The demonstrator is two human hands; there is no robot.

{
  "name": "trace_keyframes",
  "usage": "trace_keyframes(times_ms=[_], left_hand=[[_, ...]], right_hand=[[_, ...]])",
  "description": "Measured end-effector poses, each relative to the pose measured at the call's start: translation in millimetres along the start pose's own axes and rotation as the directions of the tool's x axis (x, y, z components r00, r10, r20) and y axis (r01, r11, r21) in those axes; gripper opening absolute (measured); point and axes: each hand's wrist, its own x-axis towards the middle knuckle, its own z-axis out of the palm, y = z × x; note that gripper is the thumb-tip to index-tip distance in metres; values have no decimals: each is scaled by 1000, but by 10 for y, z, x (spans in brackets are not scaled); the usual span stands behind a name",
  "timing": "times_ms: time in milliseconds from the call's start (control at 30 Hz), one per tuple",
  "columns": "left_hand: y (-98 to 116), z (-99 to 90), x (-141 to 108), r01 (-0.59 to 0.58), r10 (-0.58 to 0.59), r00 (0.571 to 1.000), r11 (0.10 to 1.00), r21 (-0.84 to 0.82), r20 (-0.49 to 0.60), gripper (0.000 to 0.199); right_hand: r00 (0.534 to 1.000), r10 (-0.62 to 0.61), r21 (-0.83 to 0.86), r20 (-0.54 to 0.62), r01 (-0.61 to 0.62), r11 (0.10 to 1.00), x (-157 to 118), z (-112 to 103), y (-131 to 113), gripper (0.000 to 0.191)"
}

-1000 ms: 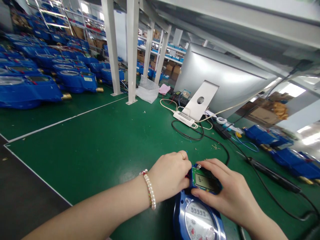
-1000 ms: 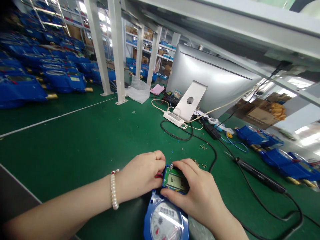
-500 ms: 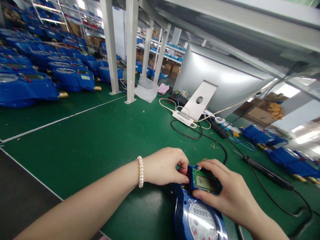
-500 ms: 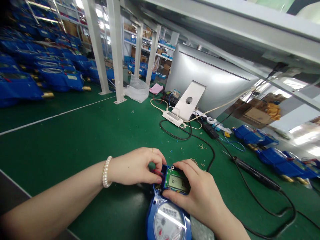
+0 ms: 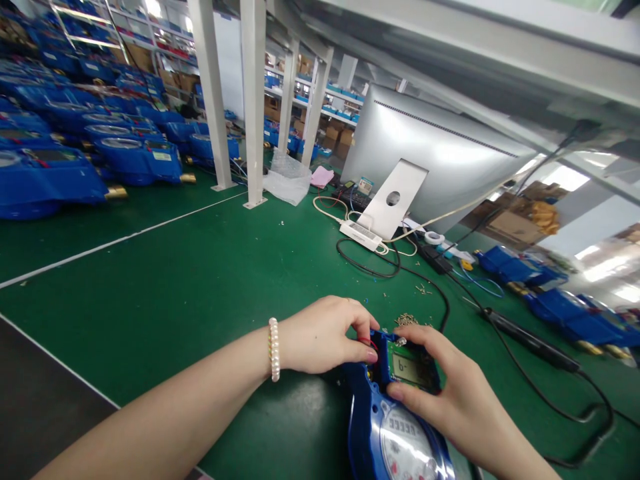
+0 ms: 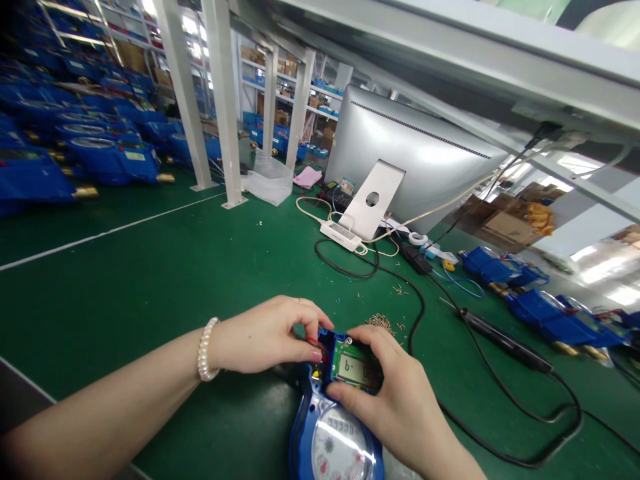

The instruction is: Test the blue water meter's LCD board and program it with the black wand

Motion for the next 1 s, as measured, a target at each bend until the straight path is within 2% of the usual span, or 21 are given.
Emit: trace_keyframes(times_ms=[100, 167, 200, 300, 333, 500, 600, 733, 800, 900, 1000], left_hand=[[20, -2, -13, -16, 16, 1000, 1000, 6, 19, 17], [66, 3, -28, 6, -6, 1000, 1000, 21, 9, 14], [94, 13, -34, 26, -26, 1000, 999, 26, -11, 17], [160, 81, -36, 60, -59, 997, 998, 21, -56, 57], [167, 113, -30, 52, -51, 997, 999, 10, -52, 62], [144, 239, 10, 49, -50, 999, 998, -45, -23, 45], [162, 259, 23, 92, -93, 995, 995, -33, -29, 44], [200, 265, 33, 170, -169, 985, 985, 36, -24, 43], [203, 266, 36, 195, -194, 981, 979, 53, -13, 42], [190, 268, 39, 210, -211, 978, 975, 65, 3, 41], [168, 279, 22, 215, -216, 976, 972, 91, -6, 41]], right_hand=[[984, 161, 140, 69, -170, 975, -30, 30, 5, 54], [972, 210, 232, 107, -230, 945, -33, 58, 13, 56], [971, 213, 274, 113, -236, 932, -33, 74, 20, 56], [978, 187, 373, 92, -209, 904, -45, 118, 64, 56], [981, 175, 397, 84, -194, 897, -55, 126, 84, 56], [989, 54, 561, 136, -122, 819, -150, 99, 199, 56], [987, 42, 716, 155, -142, 684, -197, 119, 266, 63], [988, 112, 932, 108, -140, 333, -236, 244, 339, 61], [982, 160, 967, 100, -134, 219, -272, 297, 369, 52], [974, 207, 968, 90, -135, 213, -357, 333, 411, 40], [971, 195, 965, 138, -176, 194, -431, 342, 435, 42]])
